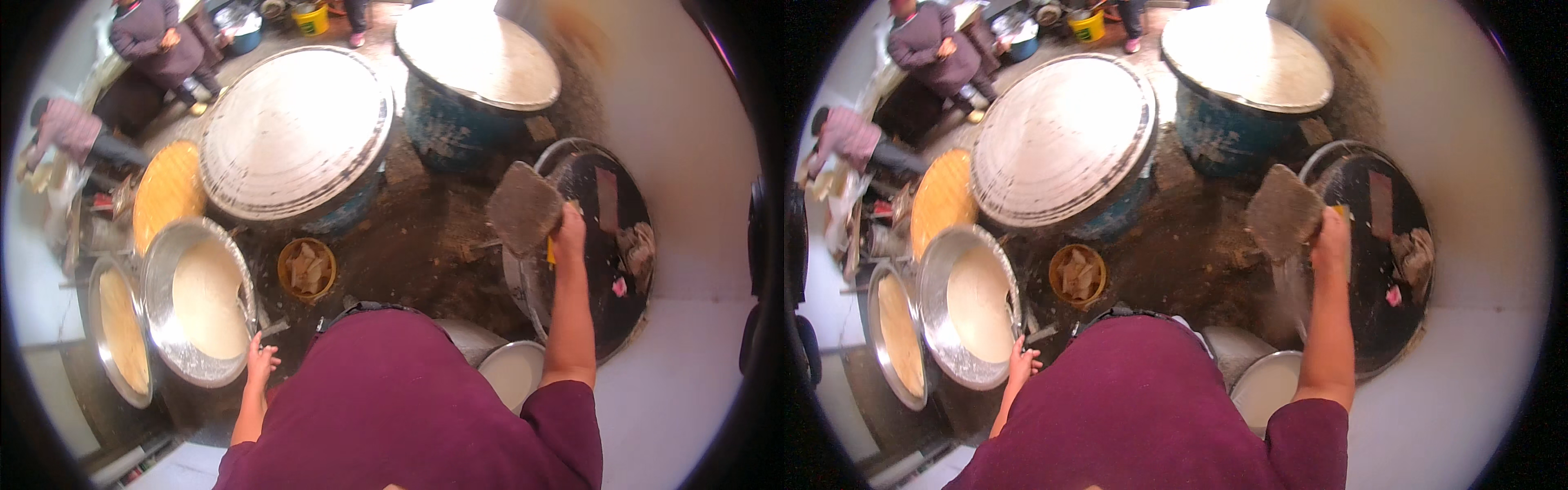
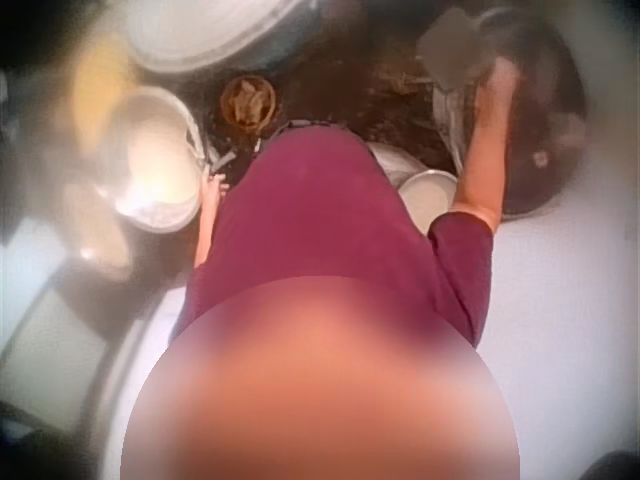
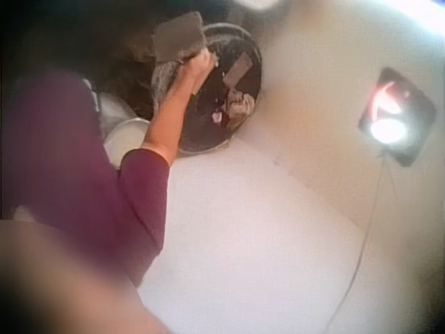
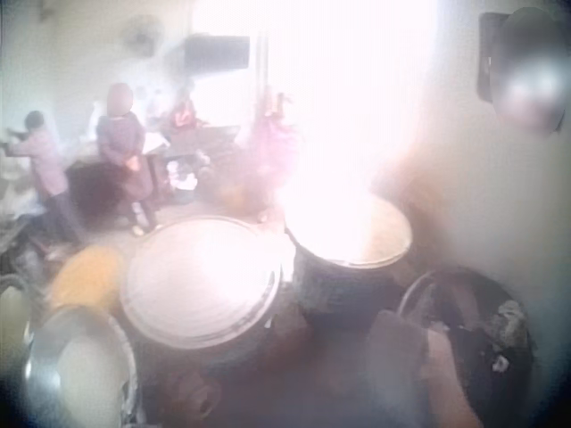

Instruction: The person scoops batter from a large metal bowl and spreads it onto a hot circular griddle using a yellow plastic scraper. They cook the crepe, lift it off the griddle, and place it onto a stack. The person then scrapes the griddle surface clean and repeats the process.

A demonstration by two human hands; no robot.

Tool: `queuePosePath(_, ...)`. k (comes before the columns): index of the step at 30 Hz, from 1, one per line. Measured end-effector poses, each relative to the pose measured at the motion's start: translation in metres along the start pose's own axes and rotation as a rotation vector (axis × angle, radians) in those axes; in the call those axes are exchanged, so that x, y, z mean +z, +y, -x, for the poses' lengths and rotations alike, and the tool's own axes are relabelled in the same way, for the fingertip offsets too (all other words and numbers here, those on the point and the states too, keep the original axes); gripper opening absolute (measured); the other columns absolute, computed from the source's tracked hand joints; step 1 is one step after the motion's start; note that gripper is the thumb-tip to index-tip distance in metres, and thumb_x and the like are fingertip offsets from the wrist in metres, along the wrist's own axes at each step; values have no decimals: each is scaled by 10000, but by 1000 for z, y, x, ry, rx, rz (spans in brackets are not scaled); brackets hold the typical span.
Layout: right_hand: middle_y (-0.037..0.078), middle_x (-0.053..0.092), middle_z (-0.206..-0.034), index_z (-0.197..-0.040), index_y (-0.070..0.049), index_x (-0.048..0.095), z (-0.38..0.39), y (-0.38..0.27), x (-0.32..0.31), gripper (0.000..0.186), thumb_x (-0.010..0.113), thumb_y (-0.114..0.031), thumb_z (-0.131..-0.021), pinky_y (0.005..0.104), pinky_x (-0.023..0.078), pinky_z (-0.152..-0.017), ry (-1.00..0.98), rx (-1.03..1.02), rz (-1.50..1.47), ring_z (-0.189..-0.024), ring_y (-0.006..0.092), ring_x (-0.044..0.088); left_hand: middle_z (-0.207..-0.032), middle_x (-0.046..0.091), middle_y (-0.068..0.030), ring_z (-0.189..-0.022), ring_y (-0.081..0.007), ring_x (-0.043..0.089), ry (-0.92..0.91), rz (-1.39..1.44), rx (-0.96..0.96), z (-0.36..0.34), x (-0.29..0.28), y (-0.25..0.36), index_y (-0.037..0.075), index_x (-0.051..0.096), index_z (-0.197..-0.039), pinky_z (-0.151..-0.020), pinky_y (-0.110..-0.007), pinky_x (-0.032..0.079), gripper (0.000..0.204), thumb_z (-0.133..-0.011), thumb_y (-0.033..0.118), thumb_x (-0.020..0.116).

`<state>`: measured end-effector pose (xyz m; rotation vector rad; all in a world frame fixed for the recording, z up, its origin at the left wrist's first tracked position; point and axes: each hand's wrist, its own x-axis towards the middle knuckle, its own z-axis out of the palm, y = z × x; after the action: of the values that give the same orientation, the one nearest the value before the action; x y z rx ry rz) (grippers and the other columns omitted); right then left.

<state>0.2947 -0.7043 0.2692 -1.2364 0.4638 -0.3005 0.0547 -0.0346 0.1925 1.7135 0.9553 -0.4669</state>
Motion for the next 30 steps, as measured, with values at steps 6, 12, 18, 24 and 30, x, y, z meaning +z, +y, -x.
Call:
queuePosePath(6, 33, 616, -859, -984, 19, 610, -17, 60, 212, 294, 510, -242, -894, 291, 450, -681, -63, -205, 381, -780, 146, 554, -954, 642, -95, -580, -99, 590, -10, 47, 88, 7, -2, -7, 145, 295, -1380, -469, -208, 436, 534, -880, 158, 484)
queuePosePath(12, 107, 632, -896, -966, -115, 602, 4, 115, 357, 170, 535, -205, -838, 387, 484, -714, -382, -839, 1198, -834, 308, 606, -992, 626, -98, -638, -64, 553, -28, 179, 112, 23, -7, -13, 125, 290, -1385, -529, -200, 439, 526, -892, 88, 469)
queuePosePath(18, 62, 610, -969, -890, -118, 616, 58, 200, 398, 121, 529, -169, -824, 361, 493, -792, -732, -568, 1649, -902, 249, 589, -982, 605, -65, -801, -65, 530, -53, 144, 200, 23, -14, -22, 49, 358, -1346, -757, -206, 433, 472, -888, 56, 478)
queuePosePath(24, 38, 603, -994, -941, -131, 609, 36, 189, 422, 231, 522, -325, -850, 354, 471, -817, -615, -548, 1544, -1010, 237, 534, -1108, 599, -91, -984, -163, 569, -105, 54, 124, 21, -20, -56, 10, 519, -1204, -871, -268, 423, 337, -879, 99, 510)
queuePosePath(30, 64, 218, -1463, -1381, -159, 302, 1, 222, 444, 597, 392, -484, -889, 445, 103, -1094, -630, -535, 1705, -1363, 258, 129, -1090, 611, -140, -1032, -229, 571, -129, -229, 116, 24, -12, -94, 5, 566, -1142, -889, -315, 431, 306, -878, 149, 513)
